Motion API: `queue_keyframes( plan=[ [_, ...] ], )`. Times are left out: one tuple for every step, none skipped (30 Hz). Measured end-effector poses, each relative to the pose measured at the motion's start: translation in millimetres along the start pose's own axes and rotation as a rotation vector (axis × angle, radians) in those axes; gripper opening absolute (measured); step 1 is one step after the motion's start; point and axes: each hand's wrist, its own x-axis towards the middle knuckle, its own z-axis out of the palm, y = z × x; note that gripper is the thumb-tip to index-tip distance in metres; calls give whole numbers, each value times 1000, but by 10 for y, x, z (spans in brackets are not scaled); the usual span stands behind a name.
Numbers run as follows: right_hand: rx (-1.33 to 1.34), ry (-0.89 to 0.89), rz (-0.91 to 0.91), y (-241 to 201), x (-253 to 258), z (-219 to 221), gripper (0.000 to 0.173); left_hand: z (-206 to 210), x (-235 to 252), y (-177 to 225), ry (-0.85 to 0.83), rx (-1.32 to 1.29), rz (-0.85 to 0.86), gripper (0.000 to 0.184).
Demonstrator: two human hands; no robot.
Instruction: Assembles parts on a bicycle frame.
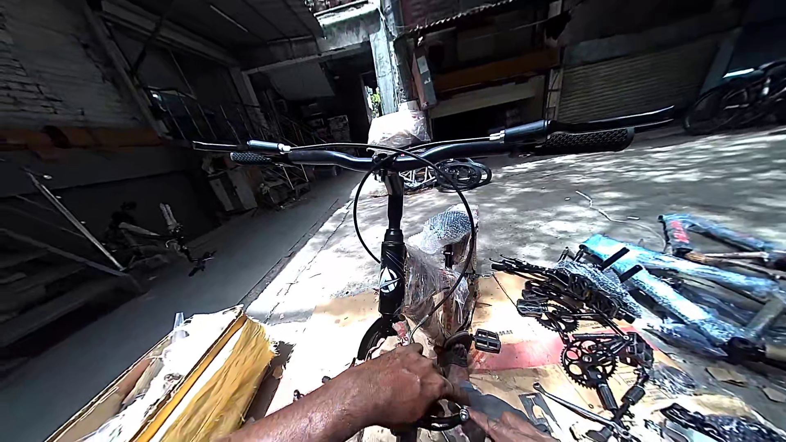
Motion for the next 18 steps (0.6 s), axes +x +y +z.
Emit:
queue_keyframes(
  plan=[
    [2, 7, -3, 0, -4, 9, 38, -16, 9, -2, -16, -20, 8, 34],
    [1, 14, -8, 0, -7, 11, 38, -23, 18, -25, 5, -42, 29, 34],
    [-6, 16, -6, -9, -11, 7, 38, -22, 25, -50, 49, -69, 55, 34],
    [-15, 16, -3, -17, -17, 1, 38, -21, 31, -59, 91, -97, 69, 33],
    [-14, 20, -4, -17, -27, -5, 38, -26, 36, -47, 116, -127, 65, 30],
    [-2, 28, -3, -6, -36, -11, 37, -32, 41, -29, 129, -141, 52, 27],
    [14, 43, -4, 11, -45, -16, 35, -28, 43, -15, 134, -151, 42, 25],
    [32, 66, -3, 28, -55, -15, 32, -20, 38, -5, 134, -163, 35, 23],
    [56, 84, 2, 41, -65, -13, 27, -13, 28, -3, 130, -177, 33, 22],
    [78, 95, 10, 44, -72, -18, 23, -13, 16, -6, 120, -192, 32, 24],
    [86, 103, 13, 36, -76, -24, 21, -22, 3, -14, 102, -207, 31, 26],
    [84, 104, 16, 23, -80, -32, 19, -24, -5, -28, 92, -217, 33, 28],
    [76, 98, 14, 9, -79, -42, 18, -21, -7, -45, 94, -231, 40, 28],
    [63, 90, 8, -2, -73, -51, 18, -16, -6, -60, 100, -247, 47, 27],
    [47, 85, -4, -10, -68, -54, 18, -7, -2, -69, 103, -257, 54, 27],
    [31, 84, -16, -19, -64, -53, 20, -3, 5, -72, 95, -268, 61, 27],
    [11, 91, -28, -34, -63, -53, 23, -6, 12, -64, 79, -276, 64, 28],
    [-12, 108, -42, -55, -63, -50, 28, -12, 23, -51, 63, -276, 67, 28]
  ],
)
